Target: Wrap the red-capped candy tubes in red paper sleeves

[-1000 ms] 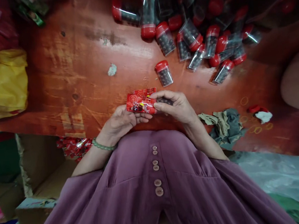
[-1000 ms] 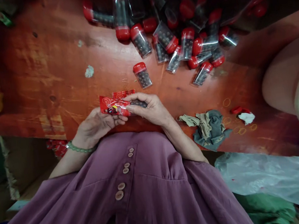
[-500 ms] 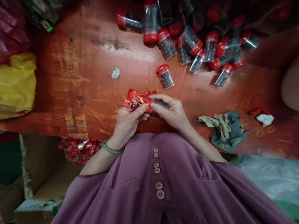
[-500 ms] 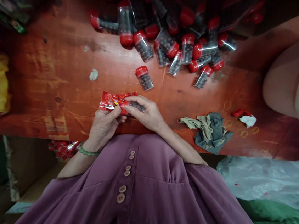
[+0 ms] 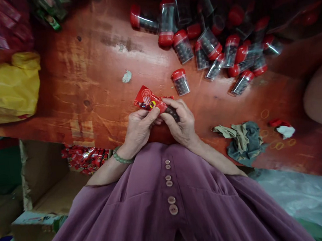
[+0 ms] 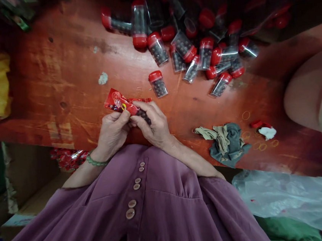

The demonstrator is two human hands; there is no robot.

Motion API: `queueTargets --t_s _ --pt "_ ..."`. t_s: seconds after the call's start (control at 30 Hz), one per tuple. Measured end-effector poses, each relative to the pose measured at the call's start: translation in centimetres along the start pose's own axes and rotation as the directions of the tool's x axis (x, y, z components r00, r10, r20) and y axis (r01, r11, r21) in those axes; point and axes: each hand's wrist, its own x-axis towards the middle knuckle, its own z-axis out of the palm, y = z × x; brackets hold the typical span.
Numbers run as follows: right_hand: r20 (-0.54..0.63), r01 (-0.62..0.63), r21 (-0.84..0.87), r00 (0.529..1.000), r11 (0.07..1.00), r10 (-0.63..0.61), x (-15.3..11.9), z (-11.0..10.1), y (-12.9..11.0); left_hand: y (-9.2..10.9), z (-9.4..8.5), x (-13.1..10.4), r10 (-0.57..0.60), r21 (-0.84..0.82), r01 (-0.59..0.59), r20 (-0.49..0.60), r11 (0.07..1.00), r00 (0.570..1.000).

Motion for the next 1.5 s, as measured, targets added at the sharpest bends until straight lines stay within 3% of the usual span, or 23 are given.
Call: queueTargets --t_s 0.13,0.23,0.43,0.6,0.8,1.1,1.3,1.4,1.5 --pt "0.236 -0.118 0.084 0.967 0.989 0.095 0.1 -1.3 -0.4 0.2 -0.3 0.1 0.082 -0.018 -0.083 -0.025 0.996 0.996" --pt "0.304 -0.247 0.171 0.934 0.954 0.188 -0.2 -2.0 -0.6 0.1 -0.8 0.2 0.134 0.038 -0.133 -0.013 0.99 0.991" --pt "0.272 -0.274 0.295 0.942 0.915 0.195 -0.6 -1.6 -0.3 -0.1 -0.9 0.3 0.186 0.157 -0.192 0.052 0.969 0.981" --pt "0.168 -0.083 0.097 0.983 0.992 0.066 -0.2 -1.2 -0.6 0.9 -0.1 0.0 0.22 0.064 -0.222 0.027 0.973 0.975" --pt "0.177 0.0 0.035 0.984 0.999 -0.006 -0.4 -0.5 -0.9 0.9 0.6 -0.6 0.226 -0.055 -0.227 -0.021 0.972 0.974" --pt "0.196 -0.18 0.27 0.972 0.946 0.129 -0.2 1.2 -1.0 0.9 0.6 -0.8 0.141 -0.01 -0.141 0.073 0.99 0.987" --pt "0.274 -0.174 0.245 0.956 0.954 0.104 0.2 0.2 -1.1 1.1 -0.3 -0.6 0.196 -0.093 -0.197 -0.016 0.976 0.98" --pt "0.306 -0.154 0.224 0.949 0.962 0.081 0.1 -0.6 -0.8 1.1 -0.3 -0.9 0.133 -0.094 -0.13 0.029 0.987 0.991" --pt "0.28 -0.155 0.329 0.958 0.932 0.061 -0.3 -0.8 0.0 0.8 -0.4 -1.4 0.057 -0.069 -0.05 0.101 0.996 0.993"
